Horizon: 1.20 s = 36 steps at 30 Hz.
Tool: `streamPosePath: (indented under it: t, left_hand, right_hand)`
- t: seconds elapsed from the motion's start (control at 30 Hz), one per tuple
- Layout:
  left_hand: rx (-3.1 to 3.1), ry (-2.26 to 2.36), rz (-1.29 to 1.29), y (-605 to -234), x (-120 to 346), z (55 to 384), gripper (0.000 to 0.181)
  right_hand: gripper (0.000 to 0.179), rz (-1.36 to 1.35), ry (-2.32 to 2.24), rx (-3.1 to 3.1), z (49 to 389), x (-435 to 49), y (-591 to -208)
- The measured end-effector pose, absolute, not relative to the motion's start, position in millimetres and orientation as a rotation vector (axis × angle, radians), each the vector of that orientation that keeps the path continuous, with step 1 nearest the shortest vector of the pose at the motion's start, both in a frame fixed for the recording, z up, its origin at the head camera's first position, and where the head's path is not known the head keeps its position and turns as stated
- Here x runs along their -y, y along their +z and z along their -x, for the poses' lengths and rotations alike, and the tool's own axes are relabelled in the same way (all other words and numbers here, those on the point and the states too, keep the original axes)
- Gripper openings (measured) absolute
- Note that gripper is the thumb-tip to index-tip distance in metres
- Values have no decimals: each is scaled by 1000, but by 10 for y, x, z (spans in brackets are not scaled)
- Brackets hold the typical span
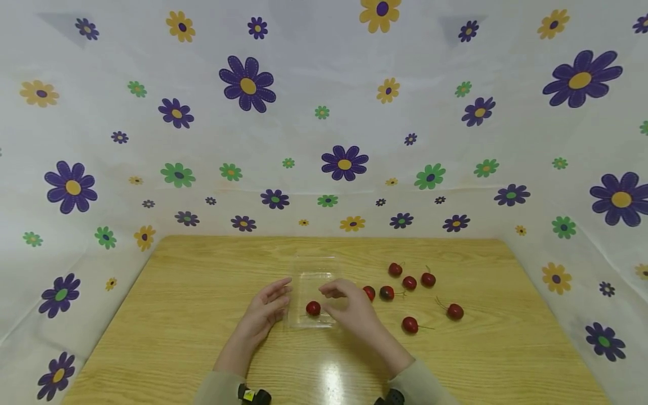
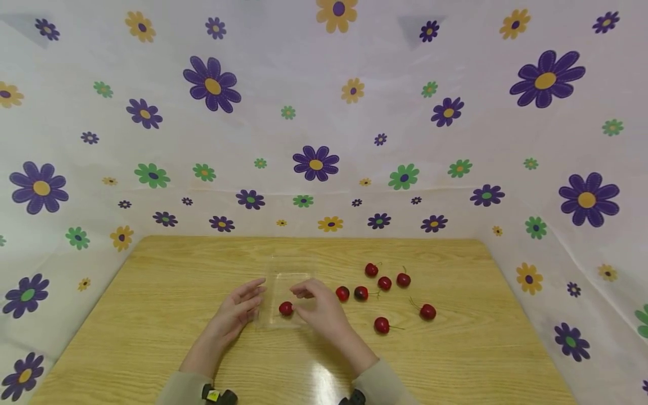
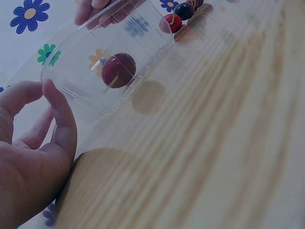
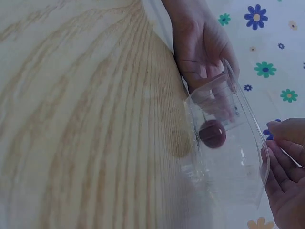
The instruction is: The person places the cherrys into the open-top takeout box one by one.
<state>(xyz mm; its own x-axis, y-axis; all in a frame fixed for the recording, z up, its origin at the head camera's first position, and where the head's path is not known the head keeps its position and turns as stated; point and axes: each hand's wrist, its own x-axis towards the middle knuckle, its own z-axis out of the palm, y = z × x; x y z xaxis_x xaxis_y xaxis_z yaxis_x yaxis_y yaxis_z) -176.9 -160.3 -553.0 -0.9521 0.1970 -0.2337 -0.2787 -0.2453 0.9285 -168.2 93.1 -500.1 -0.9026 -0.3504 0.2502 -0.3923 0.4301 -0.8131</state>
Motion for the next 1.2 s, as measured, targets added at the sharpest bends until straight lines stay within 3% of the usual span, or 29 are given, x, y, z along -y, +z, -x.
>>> streamPosePath:
  t: [0.8,1.2]
  left_hand:
    - [-1708,2276,105,-5541,1598,1781,59]
    - [-1702,2287,122,-5531,1590,1775,59]
  right_hand:
    - [25,-262,1594,2542,1746,-1573,-5104]
    - [24,-318,1484,2386,1748,-1861,-5121]
